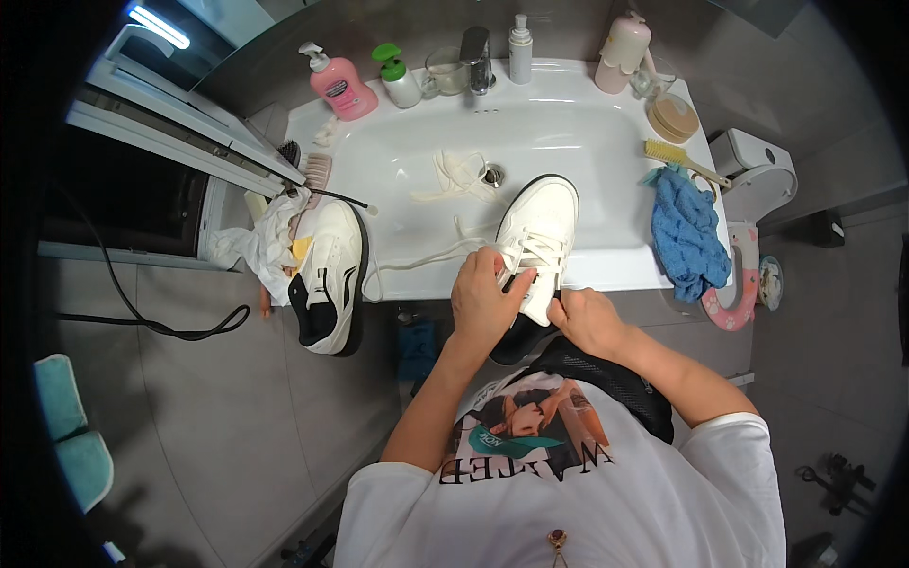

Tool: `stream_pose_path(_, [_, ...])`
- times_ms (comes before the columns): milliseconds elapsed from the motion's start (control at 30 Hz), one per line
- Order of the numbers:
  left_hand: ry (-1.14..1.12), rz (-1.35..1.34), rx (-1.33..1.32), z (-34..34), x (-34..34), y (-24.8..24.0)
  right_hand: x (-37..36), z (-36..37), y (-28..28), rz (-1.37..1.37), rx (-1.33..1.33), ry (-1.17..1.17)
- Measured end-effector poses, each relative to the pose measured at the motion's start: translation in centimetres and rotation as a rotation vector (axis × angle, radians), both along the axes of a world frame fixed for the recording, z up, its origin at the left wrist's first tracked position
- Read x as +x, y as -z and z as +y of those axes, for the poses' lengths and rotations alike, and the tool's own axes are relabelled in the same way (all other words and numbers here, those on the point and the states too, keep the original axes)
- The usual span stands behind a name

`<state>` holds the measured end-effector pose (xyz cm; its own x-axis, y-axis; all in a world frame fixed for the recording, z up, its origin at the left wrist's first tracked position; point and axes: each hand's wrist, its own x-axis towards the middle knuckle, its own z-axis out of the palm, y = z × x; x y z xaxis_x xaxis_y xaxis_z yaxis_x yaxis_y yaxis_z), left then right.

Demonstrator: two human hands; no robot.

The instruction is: The person laces a pair of white and black sneakers by hand over a bathroom sink, first unlacing one shoe and then re-threading and tying the laces on both shoes.

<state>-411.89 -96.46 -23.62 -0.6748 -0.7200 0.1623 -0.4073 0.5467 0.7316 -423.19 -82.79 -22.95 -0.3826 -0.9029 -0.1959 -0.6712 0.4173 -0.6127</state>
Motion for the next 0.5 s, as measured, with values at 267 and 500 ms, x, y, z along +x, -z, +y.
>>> stream_pose_path(267, [0.014, 0.068, -0.146, 0.7, 1.2, 2.0, -0.9, -2.3, -3.7, 0.133, -0.181, 0.104])
stream_pose_path(500, [-0.001, 0.165, -0.184, 1.0, 1.0, 1.9, -0.5, -5.9, -0.8, 0.314, -0.357, -0.126])
